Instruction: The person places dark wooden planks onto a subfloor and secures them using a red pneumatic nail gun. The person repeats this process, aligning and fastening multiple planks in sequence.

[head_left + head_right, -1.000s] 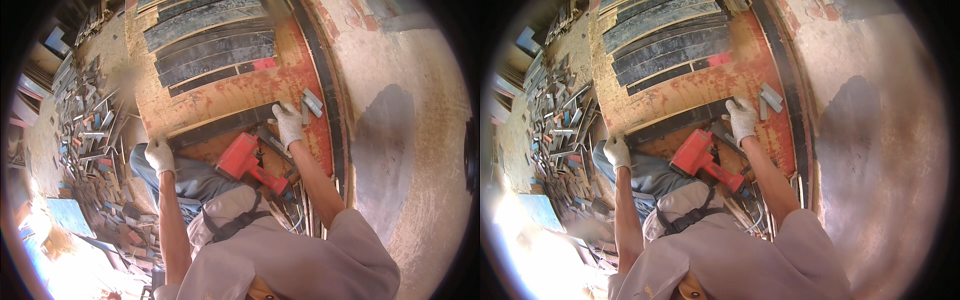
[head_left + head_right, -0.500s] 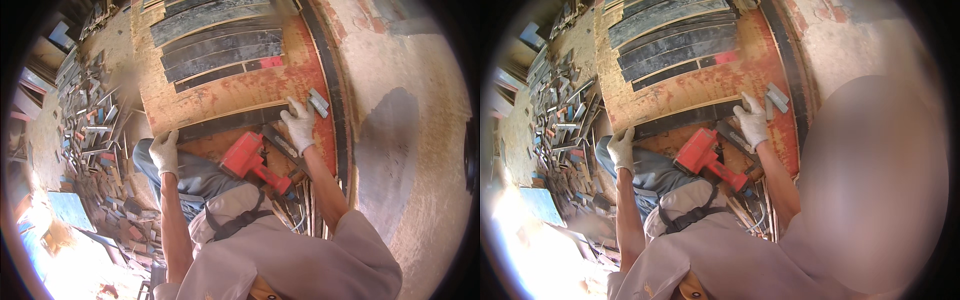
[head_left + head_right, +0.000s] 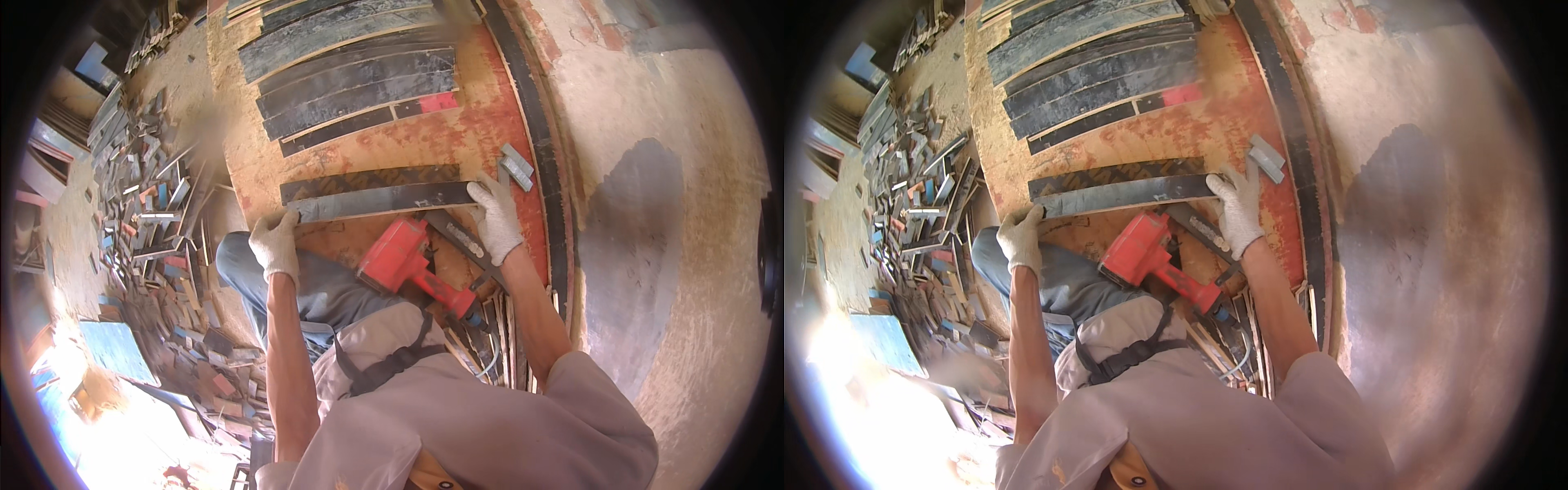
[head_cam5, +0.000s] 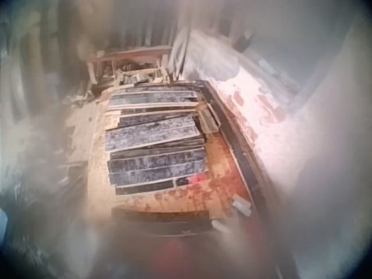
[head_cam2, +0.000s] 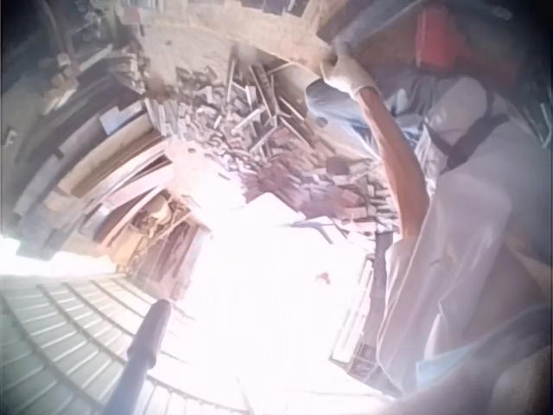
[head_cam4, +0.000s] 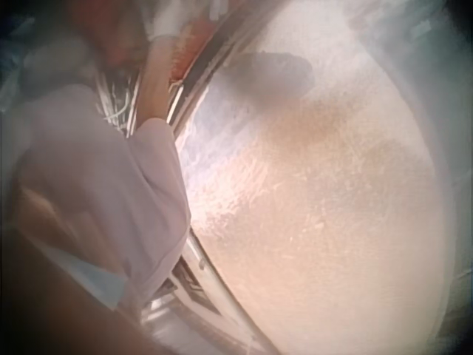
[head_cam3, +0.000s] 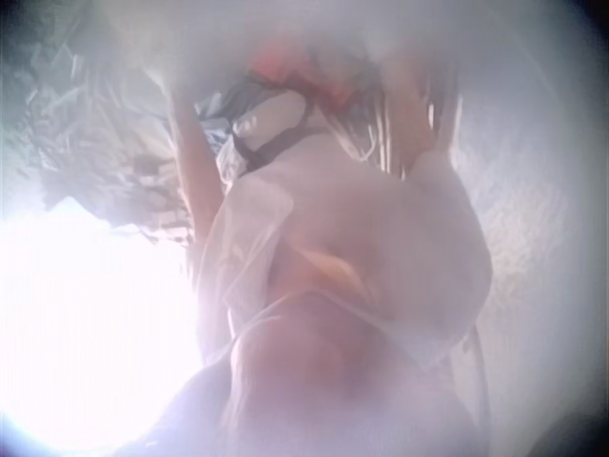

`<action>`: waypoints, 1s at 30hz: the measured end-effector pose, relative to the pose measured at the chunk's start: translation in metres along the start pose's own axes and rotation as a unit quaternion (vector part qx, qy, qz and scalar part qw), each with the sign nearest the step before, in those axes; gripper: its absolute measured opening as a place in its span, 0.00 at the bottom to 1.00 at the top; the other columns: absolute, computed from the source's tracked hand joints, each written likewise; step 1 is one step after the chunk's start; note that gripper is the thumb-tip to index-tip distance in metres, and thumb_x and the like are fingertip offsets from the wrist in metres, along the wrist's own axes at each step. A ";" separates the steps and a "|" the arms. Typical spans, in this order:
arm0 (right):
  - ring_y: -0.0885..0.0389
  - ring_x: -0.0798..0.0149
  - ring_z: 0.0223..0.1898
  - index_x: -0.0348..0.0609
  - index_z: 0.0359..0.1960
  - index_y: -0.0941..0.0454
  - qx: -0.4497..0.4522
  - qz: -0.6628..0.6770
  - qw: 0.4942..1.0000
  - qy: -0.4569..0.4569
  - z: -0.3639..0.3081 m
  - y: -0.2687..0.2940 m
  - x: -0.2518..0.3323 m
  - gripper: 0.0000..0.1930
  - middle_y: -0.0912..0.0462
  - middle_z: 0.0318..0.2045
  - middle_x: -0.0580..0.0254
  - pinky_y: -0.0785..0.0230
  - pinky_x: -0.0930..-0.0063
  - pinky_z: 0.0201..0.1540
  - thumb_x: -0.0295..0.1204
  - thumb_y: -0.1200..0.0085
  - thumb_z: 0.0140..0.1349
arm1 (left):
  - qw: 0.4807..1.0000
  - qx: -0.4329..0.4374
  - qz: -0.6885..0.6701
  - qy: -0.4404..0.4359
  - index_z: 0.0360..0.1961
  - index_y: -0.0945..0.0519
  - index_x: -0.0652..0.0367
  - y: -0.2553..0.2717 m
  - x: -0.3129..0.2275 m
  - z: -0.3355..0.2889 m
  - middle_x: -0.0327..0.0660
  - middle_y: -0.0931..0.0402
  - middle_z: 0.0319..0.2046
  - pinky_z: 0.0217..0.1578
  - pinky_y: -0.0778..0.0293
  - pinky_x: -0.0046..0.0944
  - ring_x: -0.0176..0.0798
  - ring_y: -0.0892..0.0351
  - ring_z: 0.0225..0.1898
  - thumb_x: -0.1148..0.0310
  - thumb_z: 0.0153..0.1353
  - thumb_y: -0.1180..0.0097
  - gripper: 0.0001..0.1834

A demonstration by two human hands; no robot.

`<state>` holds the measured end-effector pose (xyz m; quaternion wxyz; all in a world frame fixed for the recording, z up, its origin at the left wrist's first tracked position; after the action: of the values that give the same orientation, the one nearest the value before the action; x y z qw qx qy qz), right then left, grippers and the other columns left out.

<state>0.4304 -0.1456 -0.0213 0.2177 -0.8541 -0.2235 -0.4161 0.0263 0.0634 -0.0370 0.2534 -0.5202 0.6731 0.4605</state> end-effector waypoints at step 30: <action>0.12 0.58 0.46 0.33 0.60 0.23 -0.031 0.034 0.999 0.025 0.031 -0.003 -0.011 0.18 0.16 0.49 0.56 0.11 0.55 0.50 0.28 0.40 0.74 | 0.997 -0.040 0.021 -0.064 0.40 0.10 0.65 0.019 0.004 0.002 0.39 0.13 0.30 0.33 0.22 0.35 0.31 0.18 0.28 0.71 0.61 0.28 0.10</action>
<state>0.4421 -0.1283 -0.0467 0.2109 -0.8568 -0.1758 -0.4366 0.0075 0.0640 -0.0342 0.2655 -0.4853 0.6469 0.5248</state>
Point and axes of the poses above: each hand's wrist, its own z-axis towards the middle knuckle, its own y-axis out of the back of the hand, x = y × z, the point moved 8 cm from there along z, towards the middle knuckle
